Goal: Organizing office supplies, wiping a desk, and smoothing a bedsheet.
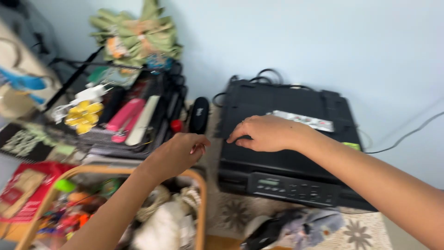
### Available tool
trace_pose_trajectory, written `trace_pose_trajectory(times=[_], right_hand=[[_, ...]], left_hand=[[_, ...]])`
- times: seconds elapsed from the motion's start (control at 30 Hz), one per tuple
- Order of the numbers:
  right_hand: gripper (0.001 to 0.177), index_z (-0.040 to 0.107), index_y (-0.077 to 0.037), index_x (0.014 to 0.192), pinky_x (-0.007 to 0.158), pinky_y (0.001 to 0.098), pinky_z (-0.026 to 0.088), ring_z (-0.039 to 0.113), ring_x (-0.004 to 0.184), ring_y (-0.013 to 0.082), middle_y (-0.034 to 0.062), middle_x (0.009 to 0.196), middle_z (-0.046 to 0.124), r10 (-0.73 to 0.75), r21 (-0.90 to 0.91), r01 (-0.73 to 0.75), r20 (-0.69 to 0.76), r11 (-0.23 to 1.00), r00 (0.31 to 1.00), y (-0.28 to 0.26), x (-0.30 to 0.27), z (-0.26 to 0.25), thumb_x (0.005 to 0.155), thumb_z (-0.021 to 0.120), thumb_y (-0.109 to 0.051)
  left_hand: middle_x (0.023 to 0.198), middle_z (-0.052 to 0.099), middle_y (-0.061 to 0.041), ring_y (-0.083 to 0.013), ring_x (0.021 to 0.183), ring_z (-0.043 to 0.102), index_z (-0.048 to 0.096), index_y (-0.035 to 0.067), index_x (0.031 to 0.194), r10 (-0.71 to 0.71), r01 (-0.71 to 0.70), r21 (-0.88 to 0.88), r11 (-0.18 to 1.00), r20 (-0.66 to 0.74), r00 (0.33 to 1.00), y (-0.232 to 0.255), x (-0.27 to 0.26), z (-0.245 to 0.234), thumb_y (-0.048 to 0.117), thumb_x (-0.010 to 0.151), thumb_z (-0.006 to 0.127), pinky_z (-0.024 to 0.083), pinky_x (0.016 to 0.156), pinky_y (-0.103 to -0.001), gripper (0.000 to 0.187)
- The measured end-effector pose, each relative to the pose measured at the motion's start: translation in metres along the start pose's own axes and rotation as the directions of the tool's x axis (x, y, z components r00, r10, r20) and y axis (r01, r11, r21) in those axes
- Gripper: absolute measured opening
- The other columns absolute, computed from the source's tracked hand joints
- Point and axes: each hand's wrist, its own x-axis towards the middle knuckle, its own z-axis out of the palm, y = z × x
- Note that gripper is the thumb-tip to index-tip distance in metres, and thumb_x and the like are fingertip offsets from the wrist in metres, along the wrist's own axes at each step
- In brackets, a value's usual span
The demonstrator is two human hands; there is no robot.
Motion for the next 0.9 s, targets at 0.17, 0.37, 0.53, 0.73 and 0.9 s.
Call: trace_pose_trajectory(times=[0.17,0.37,0.53,0.73,0.9], right_hand=[[0.033,0.071,-0.023,0.124,0.102,0.0387,0.051,0.064,0.121,0.0225,-0.0001,0.127,0.071,-0.013,0.03,0.014,-0.046,0.999,0.999,0.067,-0.061,0.002,0.094,0.059,-0.027],[0.038,0.071,-0.028,0.13,0.103,0.0365,0.05,0.063,0.122,0.0199,-0.002,0.13,0.068,0.096,0.043,-0.096,0.013,0.994,0.995,0.133,-0.119,0.012,0.096,0.054,-0.028],[0.034,0.069,-0.023,0.127,0.104,0.0363,0.05,0.062,0.125,0.0192,-0.0028,0.133,0.068,0.002,0.052,-0.004,0.034,0.999,0.999,0.167,-0.142,0.034,0.095,0.057,-0.029],[0.035,0.067,-0.024,0.13,0.108,0.0366,0.046,0.055,0.131,0.0188,-0.0043,0.138,0.063,-0.091,0.048,0.087,0.081,0.995,0.993,0.166,-0.137,0.055,0.097,0.056,-0.031],[0.039,0.066,-0.025,0.132,0.108,0.0376,0.045,0.053,0.133,0.019,-0.0063,0.143,0.058,-0.198,0.066,0.192,0.087,0.979,0.976,0.131,-0.114,0.058,0.097,0.054,-0.035]], left_hand=[[0.092,0.077,-0.011,-0.0266,0.086,0.075,0.073,0.01,0.111,-0.025,0.023,0.03,0.999,0.065,0.998,0.053,0.043,0.049,0.017,0.091,0.061,0.057,0.079,-0.038,0.025],[0.101,0.077,-0.01,-0.0278,0.097,0.072,0.074,0.01,0.111,0.021,-0.025,0.073,0.997,0.055,0.998,0.092,0.074,0.115,0.02,0.091,0.062,0.057,0.083,-0.039,0.025],[0.114,0.075,-0.008,-0.0275,0.106,0.071,0.071,0.01,0.118,-0.197,0.185,0.073,0.98,0.232,0.953,0.122,0.074,0.147,0.033,0.094,0.061,0.055,0.092,-0.038,0.034],[0.116,0.075,-0.009,-0.0276,0.108,0.071,0.07,0.01,0.121,-0.319,0.308,0.086,0.948,0.219,0.922,0.137,0.052,0.154,0.037,0.095,0.06,0.054,0.094,-0.038,0.039],[0.112,0.076,-0.015,-0.0295,0.105,0.073,0.071,0.004,0.119,-0.316,0.316,0.01,0.949,-0.005,0.949,0.109,0.013,0.142,0.034,0.092,0.064,0.055,0.093,-0.039,0.04]])
